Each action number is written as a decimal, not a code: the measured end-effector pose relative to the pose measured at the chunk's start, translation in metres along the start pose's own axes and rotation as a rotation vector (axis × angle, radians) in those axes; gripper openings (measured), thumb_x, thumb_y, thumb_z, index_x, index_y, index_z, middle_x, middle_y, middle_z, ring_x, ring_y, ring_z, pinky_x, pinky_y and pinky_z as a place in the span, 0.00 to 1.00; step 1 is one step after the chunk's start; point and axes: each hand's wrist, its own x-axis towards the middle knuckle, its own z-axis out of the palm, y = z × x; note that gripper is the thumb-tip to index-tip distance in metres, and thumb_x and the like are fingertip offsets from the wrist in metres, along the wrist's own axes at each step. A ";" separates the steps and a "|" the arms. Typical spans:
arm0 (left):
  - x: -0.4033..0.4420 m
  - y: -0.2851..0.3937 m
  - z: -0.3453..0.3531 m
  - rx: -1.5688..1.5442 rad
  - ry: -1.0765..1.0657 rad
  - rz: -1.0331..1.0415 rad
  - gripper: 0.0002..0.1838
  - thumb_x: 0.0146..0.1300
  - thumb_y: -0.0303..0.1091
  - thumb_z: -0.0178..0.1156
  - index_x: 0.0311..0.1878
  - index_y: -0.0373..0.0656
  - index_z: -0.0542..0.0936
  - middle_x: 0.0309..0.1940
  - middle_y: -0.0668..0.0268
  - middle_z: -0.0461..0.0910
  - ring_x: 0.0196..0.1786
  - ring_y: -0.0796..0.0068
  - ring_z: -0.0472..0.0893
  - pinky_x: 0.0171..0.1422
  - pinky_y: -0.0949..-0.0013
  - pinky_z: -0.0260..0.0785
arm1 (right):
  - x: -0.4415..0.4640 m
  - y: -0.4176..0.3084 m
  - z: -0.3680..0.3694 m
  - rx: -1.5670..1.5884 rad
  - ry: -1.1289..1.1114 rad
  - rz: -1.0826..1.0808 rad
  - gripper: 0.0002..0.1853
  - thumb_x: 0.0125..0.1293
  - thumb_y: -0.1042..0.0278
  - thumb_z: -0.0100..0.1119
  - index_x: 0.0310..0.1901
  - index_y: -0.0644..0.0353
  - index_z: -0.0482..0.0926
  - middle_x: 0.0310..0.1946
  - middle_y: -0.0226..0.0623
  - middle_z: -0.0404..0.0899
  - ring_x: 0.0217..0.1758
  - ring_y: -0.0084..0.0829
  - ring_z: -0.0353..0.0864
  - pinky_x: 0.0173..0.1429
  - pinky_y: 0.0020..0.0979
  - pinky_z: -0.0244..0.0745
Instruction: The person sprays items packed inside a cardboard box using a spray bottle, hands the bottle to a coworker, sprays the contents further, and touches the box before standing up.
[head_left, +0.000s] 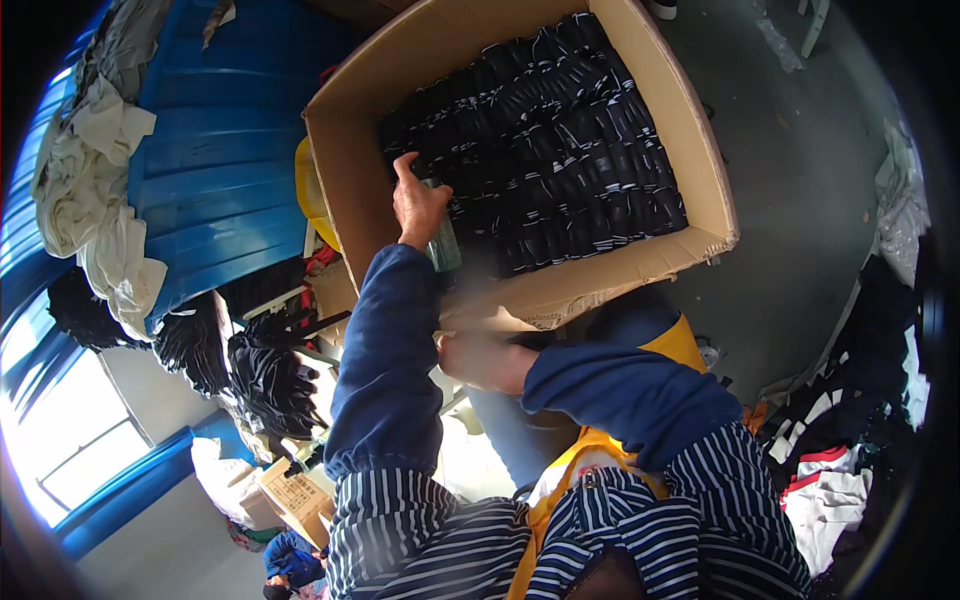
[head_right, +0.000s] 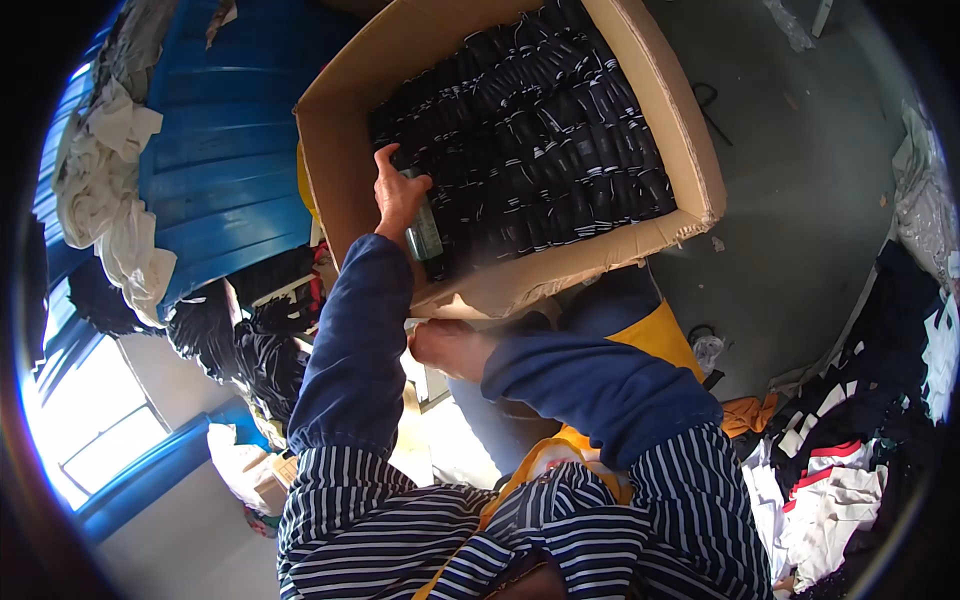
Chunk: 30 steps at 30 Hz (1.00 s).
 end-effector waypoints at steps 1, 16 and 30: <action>0.000 -0.001 -0.002 -0.002 -0.005 -0.017 0.42 0.39 0.30 0.68 0.61 0.53 0.60 0.44 0.50 0.77 0.49 0.49 0.77 0.55 0.56 0.68 | 0.000 0.000 0.002 0.006 0.030 0.004 0.10 0.55 0.73 0.53 0.38 0.64 0.77 0.28 0.36 0.78 0.34 0.31 0.80 0.37 0.29 0.75; -0.006 -0.021 -0.010 -0.069 0.026 -0.148 0.44 0.38 0.30 0.70 0.62 0.49 0.60 0.47 0.49 0.76 0.52 0.51 0.76 0.58 0.58 0.67 | 0.000 0.001 0.055 -0.359 0.357 0.006 0.06 0.56 0.72 0.53 0.36 0.61 0.75 0.25 0.35 0.76 0.32 0.30 0.79 0.37 0.28 0.74; -0.002 -0.047 -0.004 -0.039 0.025 -0.178 0.47 0.36 0.29 0.70 0.64 0.48 0.58 0.52 0.46 0.72 0.55 0.50 0.73 0.61 0.59 0.65 | -0.008 0.000 0.051 -0.621 0.295 -0.048 0.12 0.57 0.68 0.54 0.42 0.60 0.72 0.35 0.36 0.72 0.43 0.33 0.74 0.53 0.28 0.70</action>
